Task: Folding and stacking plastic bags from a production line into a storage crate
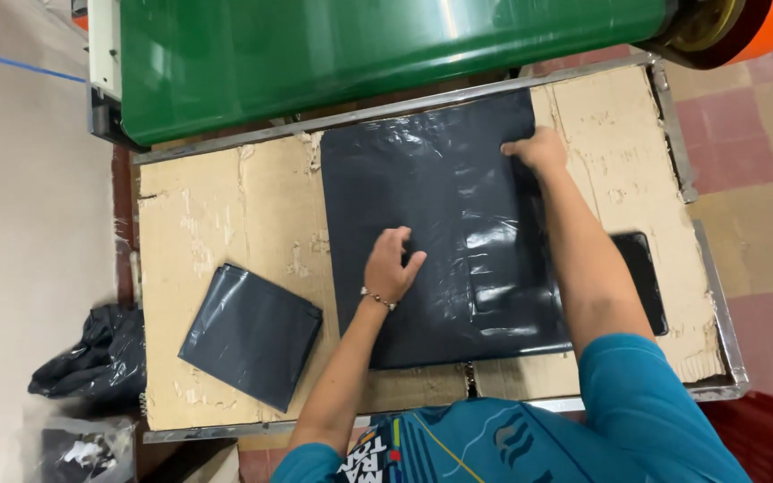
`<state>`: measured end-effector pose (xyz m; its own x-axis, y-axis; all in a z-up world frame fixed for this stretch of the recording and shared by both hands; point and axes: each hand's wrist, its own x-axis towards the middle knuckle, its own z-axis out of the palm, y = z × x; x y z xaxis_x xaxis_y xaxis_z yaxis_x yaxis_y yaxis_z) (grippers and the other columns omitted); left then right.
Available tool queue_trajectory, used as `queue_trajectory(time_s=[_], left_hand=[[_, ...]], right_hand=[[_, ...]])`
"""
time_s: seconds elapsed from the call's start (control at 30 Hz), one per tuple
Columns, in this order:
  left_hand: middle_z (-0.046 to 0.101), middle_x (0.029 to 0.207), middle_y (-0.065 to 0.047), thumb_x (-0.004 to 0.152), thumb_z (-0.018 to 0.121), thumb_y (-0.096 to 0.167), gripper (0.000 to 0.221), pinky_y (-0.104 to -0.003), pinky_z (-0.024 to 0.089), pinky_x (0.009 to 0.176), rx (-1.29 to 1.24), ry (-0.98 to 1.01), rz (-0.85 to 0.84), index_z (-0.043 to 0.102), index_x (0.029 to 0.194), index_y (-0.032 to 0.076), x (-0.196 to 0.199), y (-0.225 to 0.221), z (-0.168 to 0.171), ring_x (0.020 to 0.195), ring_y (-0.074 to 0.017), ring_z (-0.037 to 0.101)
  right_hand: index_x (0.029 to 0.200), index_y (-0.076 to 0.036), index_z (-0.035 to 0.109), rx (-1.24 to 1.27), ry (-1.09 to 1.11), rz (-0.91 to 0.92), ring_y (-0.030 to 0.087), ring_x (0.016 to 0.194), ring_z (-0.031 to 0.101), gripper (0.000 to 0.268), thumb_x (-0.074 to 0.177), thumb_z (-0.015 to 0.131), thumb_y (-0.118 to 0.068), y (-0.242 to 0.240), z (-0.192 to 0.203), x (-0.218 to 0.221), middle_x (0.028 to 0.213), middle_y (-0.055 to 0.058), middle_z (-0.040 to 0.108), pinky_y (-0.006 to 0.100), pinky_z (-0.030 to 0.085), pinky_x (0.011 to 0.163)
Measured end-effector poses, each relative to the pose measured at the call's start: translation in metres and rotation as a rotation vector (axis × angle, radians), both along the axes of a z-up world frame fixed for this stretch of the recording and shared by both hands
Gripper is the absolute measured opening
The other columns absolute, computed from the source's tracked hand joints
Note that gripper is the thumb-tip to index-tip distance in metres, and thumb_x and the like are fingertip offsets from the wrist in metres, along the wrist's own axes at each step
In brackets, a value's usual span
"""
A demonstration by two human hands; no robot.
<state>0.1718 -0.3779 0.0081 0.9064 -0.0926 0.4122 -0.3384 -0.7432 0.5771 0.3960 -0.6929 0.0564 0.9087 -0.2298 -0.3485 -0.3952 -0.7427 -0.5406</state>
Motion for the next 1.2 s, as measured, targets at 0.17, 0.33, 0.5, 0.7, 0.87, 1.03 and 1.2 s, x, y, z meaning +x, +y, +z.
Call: queue_trajectory(time_s=[0.17,0.33,0.5,0.7,0.87,1.03,1.2], left_hand=[[0.059,0.101,-0.002,0.100,0.058,0.045,0.034,-0.033,0.056,0.078,-0.186,0.263,-0.051,0.061,0.118,0.016,0.007,0.007,-0.009,0.089,-0.0200,0.066],[0.069,0.119,-0.007,0.107,0.051,0.021,0.033,-0.011,0.050,0.067,-1.011,0.583,-0.268,0.055,0.135,0.005,0.039,0.053,-0.057,0.092,-0.0117,0.073],[0.042,0.164,-0.015,0.109,0.045,0.042,0.050,-0.046,0.034,0.122,-1.672,1.290,-0.323,0.052,0.140,0.004,0.007,0.099,0.131,0.155,-0.0342,0.030],[0.067,0.135,-0.022,0.097,0.059,0.056,0.058,-0.051,0.055,0.106,-1.676,1.148,0.001,0.070,0.127,0.006,0.015,0.154,-0.050,0.125,-0.0380,0.066],[0.073,0.119,-0.010,0.087,0.087,0.032,0.049,-0.042,0.060,0.094,-0.839,0.827,0.293,0.068,0.128,0.014,0.015,0.164,-0.101,0.112,-0.0234,0.071],[0.052,0.153,-0.014,0.082,0.082,0.051,0.093,-0.045,0.041,0.120,-0.168,0.757,0.425,0.040,0.157,0.016,-0.016,0.137,-0.063,0.141,-0.0306,0.051],[0.055,0.140,-0.023,0.090,0.081,0.039,0.076,-0.051,0.051,0.106,0.448,0.366,0.422,0.046,0.148,0.004,-0.077,0.098,0.053,0.133,-0.0418,0.053]], right_hand=[[0.121,-0.002,0.063,0.383,-0.211,-0.212,0.040,0.110,0.069,0.070,0.063,0.097,-0.023,0.012,-0.042,0.031,0.111,0.021,0.072,0.052,0.057,0.088],[0.123,-0.022,0.060,0.751,-0.471,-0.166,0.009,0.081,0.064,0.061,0.067,0.077,-0.004,0.023,0.064,-0.054,0.099,0.000,0.069,0.023,0.054,0.069],[0.100,-0.005,0.074,0.563,-0.657,0.194,0.023,0.091,0.065,0.023,0.083,0.077,0.009,-0.019,0.099,-0.229,0.093,0.014,0.069,0.036,0.050,0.086],[0.089,-0.016,0.081,0.312,-0.676,0.348,0.032,0.115,0.070,0.028,0.078,0.079,0.009,-0.043,0.042,-0.340,0.108,0.007,0.076,0.042,0.050,0.105],[0.091,-0.015,0.078,0.187,-0.695,0.390,0.037,0.122,0.067,0.033,0.074,0.073,0.013,-0.055,0.003,-0.352,0.117,0.010,0.074,0.049,0.048,0.107],[0.093,-0.014,0.074,-0.055,-0.641,0.458,0.028,0.128,0.066,0.042,0.064,0.071,0.015,-0.066,-0.004,-0.357,0.122,0.003,0.074,0.045,0.045,0.112],[0.118,-0.029,0.075,-0.684,-0.373,0.615,0.020,0.144,0.052,0.060,0.060,0.088,-0.026,-0.065,-0.008,-0.368,0.145,-0.006,0.064,0.040,0.039,0.120]])
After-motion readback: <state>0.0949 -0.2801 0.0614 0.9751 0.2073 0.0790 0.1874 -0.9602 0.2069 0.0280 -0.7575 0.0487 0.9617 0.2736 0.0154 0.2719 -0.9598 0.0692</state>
